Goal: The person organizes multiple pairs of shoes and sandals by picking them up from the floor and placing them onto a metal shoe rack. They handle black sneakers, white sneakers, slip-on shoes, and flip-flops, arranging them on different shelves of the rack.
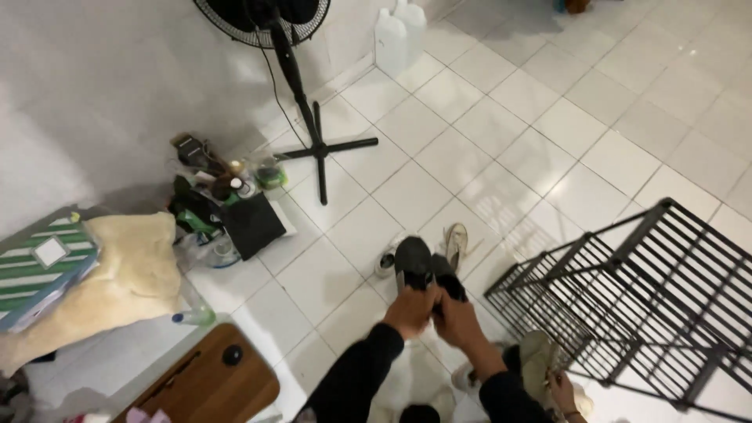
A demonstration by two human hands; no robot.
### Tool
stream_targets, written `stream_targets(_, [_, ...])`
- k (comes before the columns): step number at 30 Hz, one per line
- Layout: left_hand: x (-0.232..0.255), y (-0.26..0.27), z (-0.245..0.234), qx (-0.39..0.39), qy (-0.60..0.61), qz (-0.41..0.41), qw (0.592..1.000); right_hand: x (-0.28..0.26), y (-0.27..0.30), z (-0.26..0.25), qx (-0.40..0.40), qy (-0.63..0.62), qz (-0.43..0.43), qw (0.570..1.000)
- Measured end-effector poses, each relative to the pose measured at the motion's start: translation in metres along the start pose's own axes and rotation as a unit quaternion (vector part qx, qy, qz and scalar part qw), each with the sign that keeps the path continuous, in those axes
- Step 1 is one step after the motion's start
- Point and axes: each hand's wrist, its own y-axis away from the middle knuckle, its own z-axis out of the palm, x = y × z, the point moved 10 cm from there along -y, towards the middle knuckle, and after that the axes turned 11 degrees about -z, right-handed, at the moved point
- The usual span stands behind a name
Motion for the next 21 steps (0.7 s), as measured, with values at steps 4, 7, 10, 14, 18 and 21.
stream_targets(4, [0.023, -0.014, -0.020, 0.017, -0.078, 0.009, 0.997, -0.002, -0.003, -0.058, 0.032, -0.033, 0.017, 0.999])
stream_targets(7, [0.042, -0.017, -0.051, 0.064, -0.117, 0.018, 0.991, -0.012, -0.010, -0.103, 0.071, -0.021, 0.000, 0.997])
stream_targets(10, [0.080, -0.011, -0.086, 0.136, -0.108, 0.061, 0.983, -0.015, 0.000, -0.146, 0.122, -0.008, -0.013, 0.992])
stream_targets(14, [0.127, -0.003, -0.142, 0.239, -0.081, 0.123, 0.960, -0.012, 0.007, -0.195, 0.175, 0.014, -0.037, 0.984])
stream_targets(18, [0.163, 0.014, -0.181, 0.240, -0.068, 0.149, 0.957, -0.032, 0.014, -0.252, 0.201, -0.019, -0.024, 0.979])
stream_targets(21, [0.182, 0.004, -0.214, 0.264, -0.017, 0.181, 0.947, -0.051, 0.005, -0.306, 0.228, -0.030, -0.047, 0.972])
